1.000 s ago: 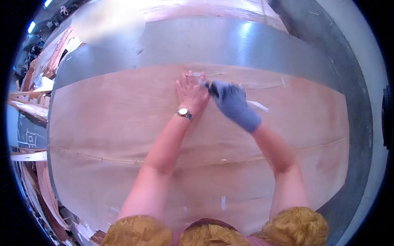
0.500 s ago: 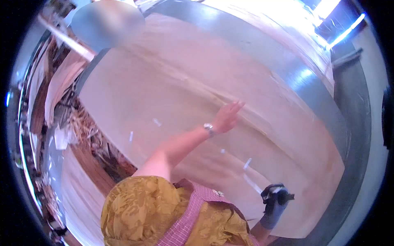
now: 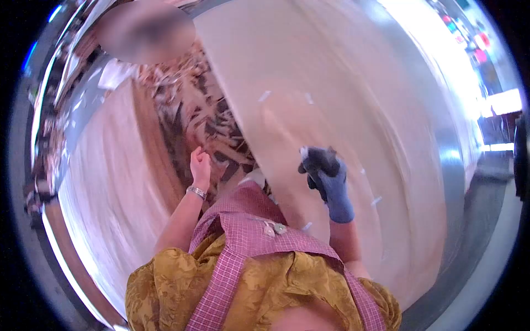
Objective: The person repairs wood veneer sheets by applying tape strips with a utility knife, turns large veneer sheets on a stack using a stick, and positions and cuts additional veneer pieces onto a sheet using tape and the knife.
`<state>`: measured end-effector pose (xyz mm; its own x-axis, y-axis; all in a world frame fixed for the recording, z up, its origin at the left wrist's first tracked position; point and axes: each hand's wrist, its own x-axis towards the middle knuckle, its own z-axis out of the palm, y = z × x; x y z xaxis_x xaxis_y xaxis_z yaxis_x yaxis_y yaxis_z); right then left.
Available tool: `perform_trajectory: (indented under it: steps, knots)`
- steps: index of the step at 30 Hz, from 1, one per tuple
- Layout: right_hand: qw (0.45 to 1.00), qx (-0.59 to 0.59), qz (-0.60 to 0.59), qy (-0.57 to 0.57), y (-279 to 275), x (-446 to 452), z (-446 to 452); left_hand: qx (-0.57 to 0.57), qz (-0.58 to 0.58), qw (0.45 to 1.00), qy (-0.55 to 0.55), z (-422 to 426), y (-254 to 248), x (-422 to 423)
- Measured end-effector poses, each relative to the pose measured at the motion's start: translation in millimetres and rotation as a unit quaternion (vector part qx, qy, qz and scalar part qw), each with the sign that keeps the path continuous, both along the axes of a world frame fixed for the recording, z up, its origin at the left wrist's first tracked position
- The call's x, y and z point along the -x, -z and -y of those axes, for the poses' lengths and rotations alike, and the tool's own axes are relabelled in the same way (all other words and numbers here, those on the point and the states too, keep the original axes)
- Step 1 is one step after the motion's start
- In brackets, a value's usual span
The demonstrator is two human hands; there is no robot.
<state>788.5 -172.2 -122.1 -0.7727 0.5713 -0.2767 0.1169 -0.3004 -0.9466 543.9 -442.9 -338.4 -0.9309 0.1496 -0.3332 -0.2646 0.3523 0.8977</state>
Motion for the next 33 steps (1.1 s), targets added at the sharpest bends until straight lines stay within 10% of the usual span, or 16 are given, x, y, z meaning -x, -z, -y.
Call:
perform_trajectory:
  steps: [5,10,11,12,13,18,22,24,27,33]
  knots:
    - [0.98,0.026,-0.063,-0.185,46.1,112.7,85.3,-0.174,0.226,0.929,-0.237,56.7,6.6,34.6]
    - [0.912,0.117,0.035,-0.391,74.0,209.0,176.0,-0.262,0.201,0.881,-0.34,24.7,60.3,113.4]
    - [0.924,-0.017,0.045,-0.378,97.5,224.1,187.5,-0.295,0.221,0.852,-0.371,15.5,66.4,129.7]
    - [0.918,-0.148,0.053,-0.364,122.7,238.8,203.3,-0.167,0.089,0.953,-0.239,21.8,108.7,144.8]
    - [0.895,-0.275,0.057,-0.346,140.5,249.7,216.6,-0.256,0.172,0.901,-0.305,17.3,120.2,157.4]
    - [0.954,-0.179,0.093,-0.221,173.4,358.7,151.1,-0.27,0.352,0.767,-0.464,58.8,183.9,200.8]
    - [0.853,-0.505,0.081,-0.102,214.4,467.3,20.7,-0.232,0.294,0.802,-0.465,153.9,261.6,218.0]
    - [0.703,-0.699,0.116,-0.053,233.9,508.4,-42.5,-0.173,0.296,0.775,-0.531,189.1,223.0,256.8]
    - [0.673,-0.678,0.294,-0.041,226.1,538.9,-65.7,-0.198,0.268,0.779,-0.531,247.1,212.3,294.5]
    - [0.674,-0.687,0.271,0.027,244.7,533.3,-59.8,-0.237,0.237,0.794,-0.507,258.0,175.9,374.3]
